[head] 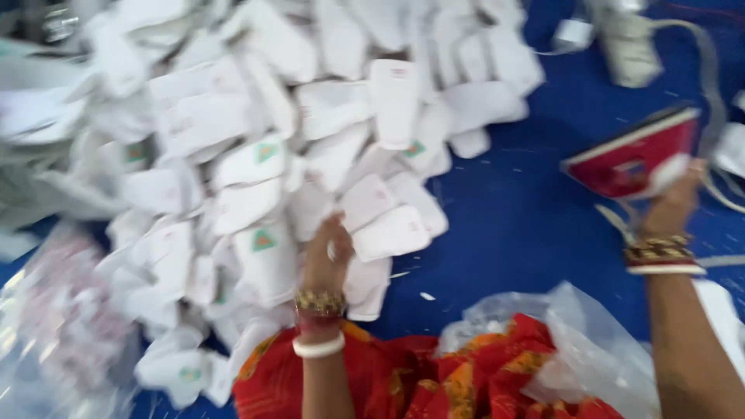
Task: The person irons white foam pieces on a blue work table, picking each piece, folding it, and pressing it flat with an electric iron before tossing it onto a large pile. At the end, the person adjusts the iron's plug at a power strip.
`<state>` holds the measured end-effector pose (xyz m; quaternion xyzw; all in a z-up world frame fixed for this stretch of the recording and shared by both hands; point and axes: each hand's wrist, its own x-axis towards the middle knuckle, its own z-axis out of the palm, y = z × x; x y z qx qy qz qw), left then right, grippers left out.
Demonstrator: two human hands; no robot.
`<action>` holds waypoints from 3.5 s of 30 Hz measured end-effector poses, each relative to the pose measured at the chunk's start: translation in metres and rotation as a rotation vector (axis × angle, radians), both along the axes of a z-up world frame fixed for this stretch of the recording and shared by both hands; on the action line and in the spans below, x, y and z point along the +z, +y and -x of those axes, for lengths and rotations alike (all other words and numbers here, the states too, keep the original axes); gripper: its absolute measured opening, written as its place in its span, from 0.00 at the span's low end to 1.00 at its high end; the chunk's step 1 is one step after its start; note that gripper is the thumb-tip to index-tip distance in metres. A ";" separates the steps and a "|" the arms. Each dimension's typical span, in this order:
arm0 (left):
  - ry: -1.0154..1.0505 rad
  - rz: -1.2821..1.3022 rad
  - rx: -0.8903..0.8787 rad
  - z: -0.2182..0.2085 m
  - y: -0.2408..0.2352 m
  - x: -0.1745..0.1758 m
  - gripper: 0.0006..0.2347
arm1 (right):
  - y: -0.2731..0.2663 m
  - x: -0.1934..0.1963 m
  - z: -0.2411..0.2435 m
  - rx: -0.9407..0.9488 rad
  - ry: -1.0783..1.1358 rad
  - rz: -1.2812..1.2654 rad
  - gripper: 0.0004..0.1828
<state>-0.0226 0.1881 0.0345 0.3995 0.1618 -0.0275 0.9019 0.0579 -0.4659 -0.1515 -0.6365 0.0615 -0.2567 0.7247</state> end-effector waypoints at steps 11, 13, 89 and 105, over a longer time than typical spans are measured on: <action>0.299 0.260 -0.494 0.050 -0.157 -0.029 0.19 | 0.060 0.104 0.044 -0.197 0.262 -0.114 0.26; 0.314 0.197 -0.512 0.050 -0.160 -0.022 0.19 | 0.050 0.126 0.064 -0.207 0.308 -0.081 0.25; -0.496 -1.397 -0.532 0.011 -0.252 -0.047 0.18 | 0.231 0.144 0.066 0.152 0.735 0.395 0.08; -0.456 -1.517 -0.690 0.006 -0.254 -0.044 0.28 | 0.225 0.156 0.032 0.427 0.343 1.081 0.03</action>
